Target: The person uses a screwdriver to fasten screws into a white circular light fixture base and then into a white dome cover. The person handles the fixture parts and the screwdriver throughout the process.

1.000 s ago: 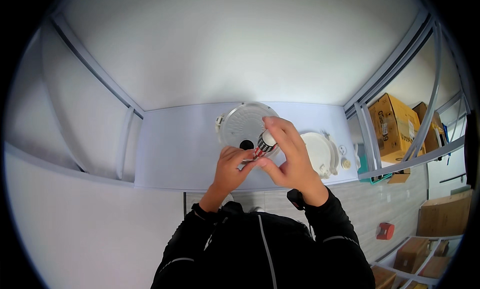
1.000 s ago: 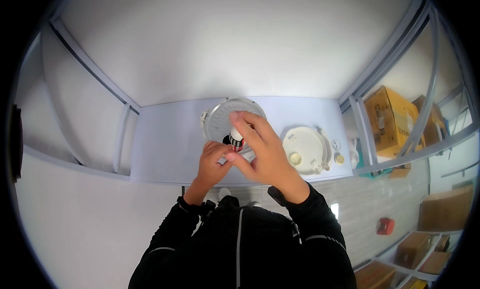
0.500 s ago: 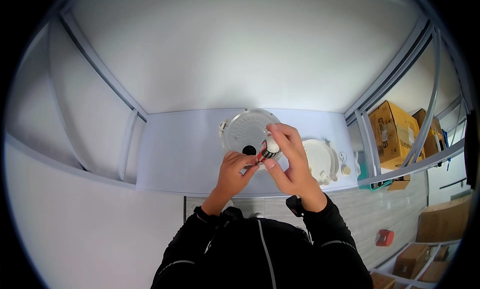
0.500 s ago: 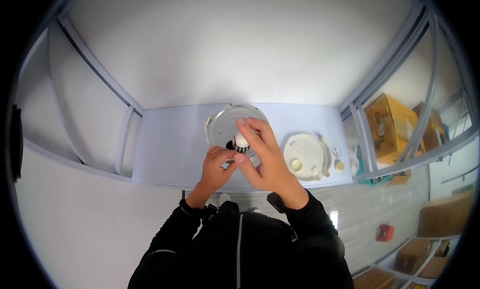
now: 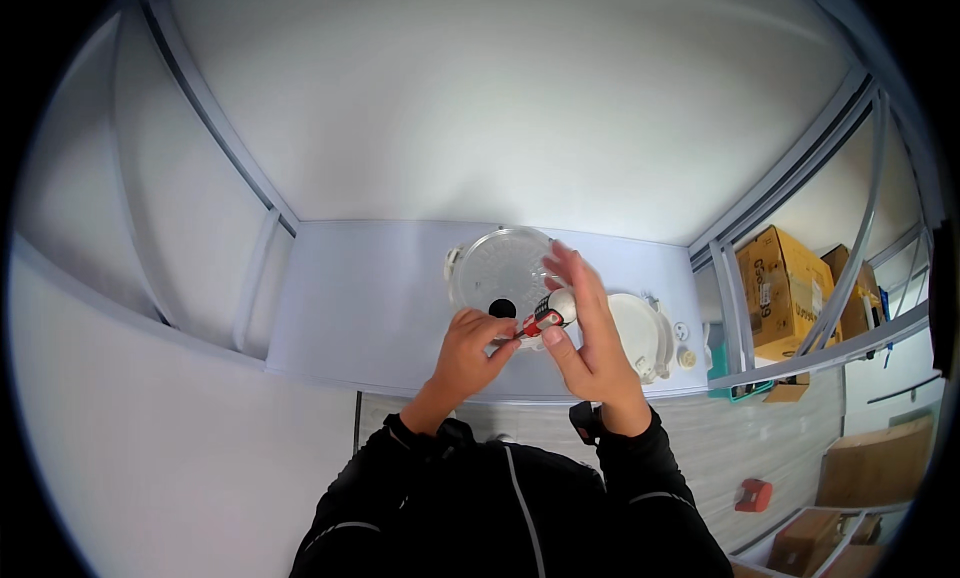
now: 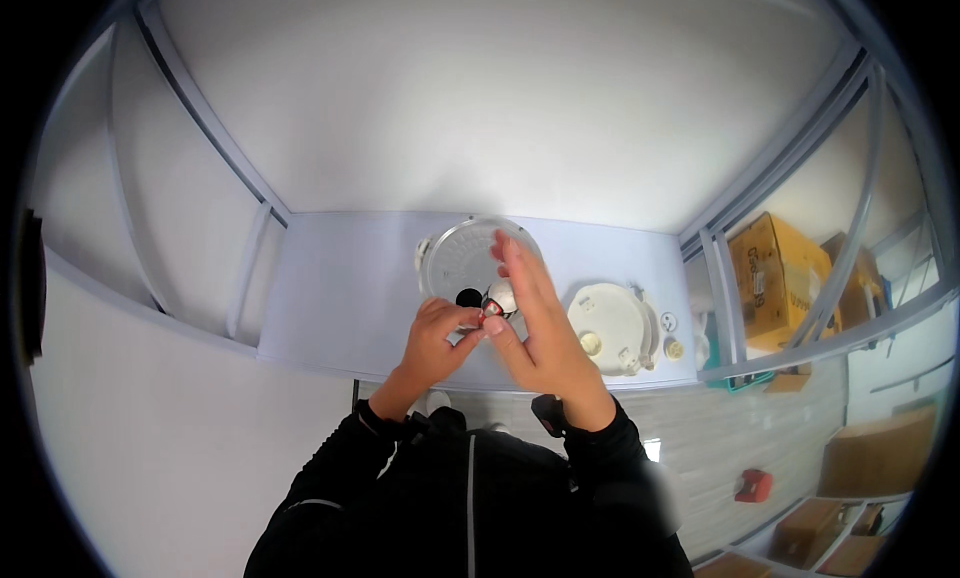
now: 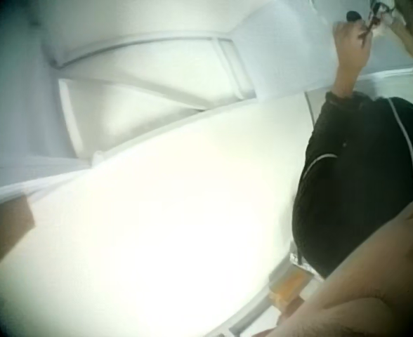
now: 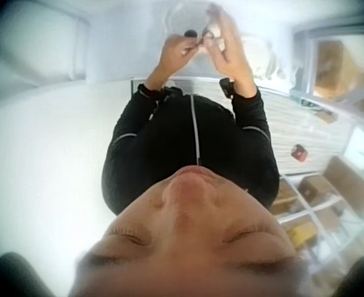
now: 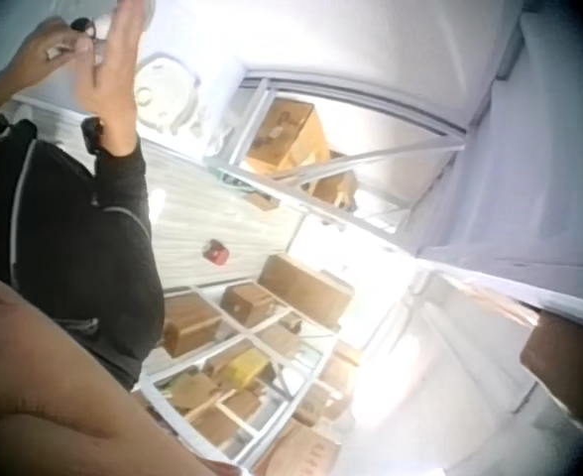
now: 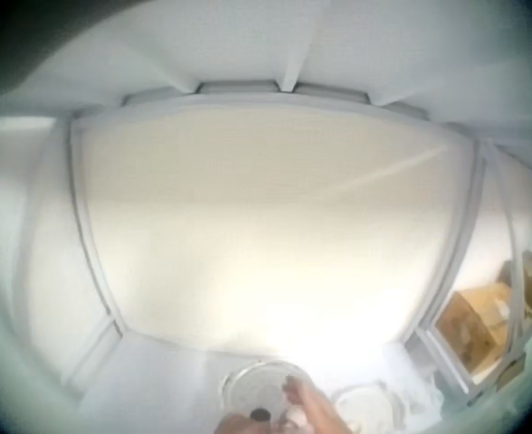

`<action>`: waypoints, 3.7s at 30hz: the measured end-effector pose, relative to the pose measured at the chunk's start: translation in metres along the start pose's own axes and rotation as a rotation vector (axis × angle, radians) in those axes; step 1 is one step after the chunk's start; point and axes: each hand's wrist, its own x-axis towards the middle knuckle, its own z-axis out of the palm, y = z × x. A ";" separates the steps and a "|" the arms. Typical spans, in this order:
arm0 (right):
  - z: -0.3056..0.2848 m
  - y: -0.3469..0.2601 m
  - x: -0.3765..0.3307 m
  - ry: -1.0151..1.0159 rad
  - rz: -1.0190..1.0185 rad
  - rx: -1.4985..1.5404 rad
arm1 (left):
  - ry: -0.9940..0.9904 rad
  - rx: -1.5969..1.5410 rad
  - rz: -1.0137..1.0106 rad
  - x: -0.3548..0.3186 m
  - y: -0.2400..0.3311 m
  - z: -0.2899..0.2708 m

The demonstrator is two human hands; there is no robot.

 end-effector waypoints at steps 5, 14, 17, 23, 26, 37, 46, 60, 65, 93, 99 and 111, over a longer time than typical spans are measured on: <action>-0.007 0.023 -0.011 -0.074 -0.046 -0.139 | -0.025 0.001 -0.005 0.002 0.004 -0.002; 0.006 0.015 -0.004 -0.023 -0.014 -0.020 | -0.029 -0.011 -0.022 -0.003 0.000 -0.005; -0.003 0.027 -0.016 -0.082 0.008 -0.019 | -0.012 -0.017 -0.002 0.001 0.004 -0.004; 0.004 0.022 -0.018 0.026 -0.196 -0.240 | -0.035 -0.020 -0.027 0.004 0.004 -0.005; 0.007 0.014 -0.011 0.001 -0.130 -0.090 | -0.020 -0.024 -0.016 0.004 0.003 -0.004; 0.015 0.005 -0.006 -0.045 -0.133 -0.233 | -0.037 -0.012 -0.036 0.007 0.006 -0.007; 0.013 0.016 -0.016 -0.053 -0.134 -0.437 | -0.039 -0.006 -0.007 0.007 0.002 -0.006; 0.016 0.034 -0.025 -0.018 0.090 -0.166 | -0.060 -0.009 0.009 0.008 0.002 -0.008; 0.017 0.042 -0.020 0.023 0.137 -0.258 | -0.047 -0.015 0.025 0.009 0.000 -0.005; -0.008 0.034 -0.017 -0.076 0.318 -0.227 | -0.054 -0.014 -0.005 0.007 0.002 -0.004; -0.007 0.044 -0.036 -0.365 0.509 -0.323 | -0.036 -0.012 0.029 0.010 0.003 -0.006; -0.002 0.077 -0.071 -0.187 0.546 -0.214 | 0.158 -0.006 0.026 0.014 -0.001 -0.014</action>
